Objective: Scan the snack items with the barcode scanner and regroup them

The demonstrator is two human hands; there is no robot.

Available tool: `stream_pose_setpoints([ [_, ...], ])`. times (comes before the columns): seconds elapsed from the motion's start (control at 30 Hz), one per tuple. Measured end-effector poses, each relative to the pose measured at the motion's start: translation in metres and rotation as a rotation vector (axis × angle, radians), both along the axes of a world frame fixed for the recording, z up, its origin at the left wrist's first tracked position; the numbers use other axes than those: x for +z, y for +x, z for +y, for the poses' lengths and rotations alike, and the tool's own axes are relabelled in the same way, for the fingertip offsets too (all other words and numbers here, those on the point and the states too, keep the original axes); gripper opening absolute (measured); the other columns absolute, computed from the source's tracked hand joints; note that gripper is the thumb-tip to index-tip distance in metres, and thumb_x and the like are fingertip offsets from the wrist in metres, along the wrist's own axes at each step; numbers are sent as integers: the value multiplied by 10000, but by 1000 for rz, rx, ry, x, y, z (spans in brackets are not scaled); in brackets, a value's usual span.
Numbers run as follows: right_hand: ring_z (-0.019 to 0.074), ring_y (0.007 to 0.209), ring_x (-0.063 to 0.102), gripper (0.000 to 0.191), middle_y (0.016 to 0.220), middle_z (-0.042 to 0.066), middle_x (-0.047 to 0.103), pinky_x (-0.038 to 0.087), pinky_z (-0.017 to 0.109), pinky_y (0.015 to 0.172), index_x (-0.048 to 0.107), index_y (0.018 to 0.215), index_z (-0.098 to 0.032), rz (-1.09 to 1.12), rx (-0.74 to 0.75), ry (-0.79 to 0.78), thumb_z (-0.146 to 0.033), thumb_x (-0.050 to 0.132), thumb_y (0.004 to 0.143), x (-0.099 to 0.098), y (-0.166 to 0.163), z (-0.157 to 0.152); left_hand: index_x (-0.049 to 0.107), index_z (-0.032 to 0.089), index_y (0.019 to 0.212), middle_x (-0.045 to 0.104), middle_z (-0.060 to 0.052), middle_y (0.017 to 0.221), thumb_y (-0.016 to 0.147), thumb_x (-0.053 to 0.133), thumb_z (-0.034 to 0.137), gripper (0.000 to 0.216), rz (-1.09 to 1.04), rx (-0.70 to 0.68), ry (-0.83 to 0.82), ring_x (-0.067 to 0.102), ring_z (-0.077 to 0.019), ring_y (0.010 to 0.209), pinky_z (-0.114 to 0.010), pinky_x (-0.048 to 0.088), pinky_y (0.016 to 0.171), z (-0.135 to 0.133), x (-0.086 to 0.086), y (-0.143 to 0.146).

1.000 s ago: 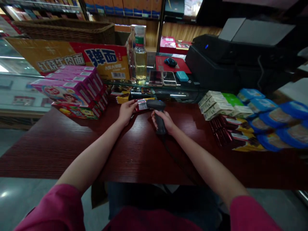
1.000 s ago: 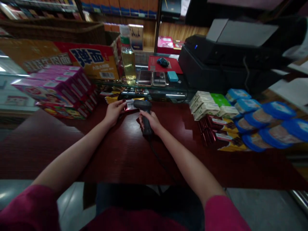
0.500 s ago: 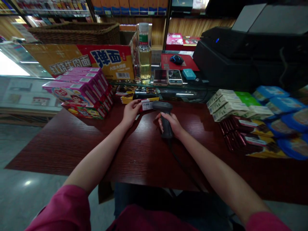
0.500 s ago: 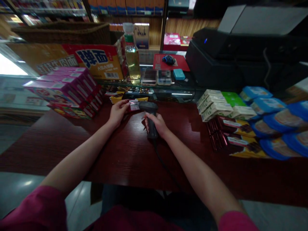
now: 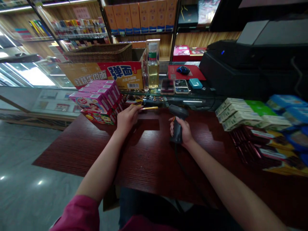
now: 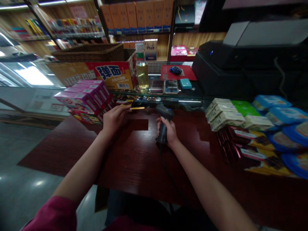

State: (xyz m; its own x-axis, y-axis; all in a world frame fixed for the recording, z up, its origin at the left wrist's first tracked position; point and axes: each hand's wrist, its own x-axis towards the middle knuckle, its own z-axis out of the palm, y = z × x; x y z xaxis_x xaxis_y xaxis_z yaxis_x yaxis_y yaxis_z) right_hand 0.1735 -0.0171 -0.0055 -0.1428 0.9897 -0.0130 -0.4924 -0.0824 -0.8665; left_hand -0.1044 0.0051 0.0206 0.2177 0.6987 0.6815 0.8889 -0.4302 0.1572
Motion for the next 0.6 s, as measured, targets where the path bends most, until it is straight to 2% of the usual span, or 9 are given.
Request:
stream_pose_setpoints([
  [0.13, 110, 380, 514, 419, 558, -43, 577, 446, 228, 335, 664, 860, -181, -11, -5, 4, -553, 806, 731, 1, -1, -2, 739, 237, 1178, 775, -49, 1233, 1036, 517, 225, 264, -101, 110, 108, 718, -193, 1192, -276, 553, 958, 17, -15, -16],
  [0.3, 110, 395, 514, 410, 579, -34, 582, 441, 228, 341, 667, 879, -174, -35, -3, -8, -547, 783, 754, 3, -2, -3, 742, 214, 1181, 731, -83, 1328, 1029, 484, 177, 302, -65, 245, 22, 654, -244, 1310, -352, 540, 1046, 30, -24, -24],
  [0.5, 110, 393, 499, 387, 576, -33, 575, 440, 231, 341, 663, 885, -172, -47, 4, -23, -525, 765, 764, 5, -3, -3, 729, 164, 1247, 704, -160, 1353, 1002, 463, 154, 362, 22, 305, -110, 572, -326, 1396, -496, 501, 1113, 31, -19, -21],
  [0.6, 107, 388, 494, 383, 570, -37, 571, 434, 227, 341, 662, 881, -174, -50, 5, -34, -525, 763, 765, 5, -3, -3, 631, 107, 1392, 614, -194, 1469, 975, 434, 112, 461, 61, 271, -122, 513, -319, 1447, -496, 447, 1174, 26, -13, -11],
])
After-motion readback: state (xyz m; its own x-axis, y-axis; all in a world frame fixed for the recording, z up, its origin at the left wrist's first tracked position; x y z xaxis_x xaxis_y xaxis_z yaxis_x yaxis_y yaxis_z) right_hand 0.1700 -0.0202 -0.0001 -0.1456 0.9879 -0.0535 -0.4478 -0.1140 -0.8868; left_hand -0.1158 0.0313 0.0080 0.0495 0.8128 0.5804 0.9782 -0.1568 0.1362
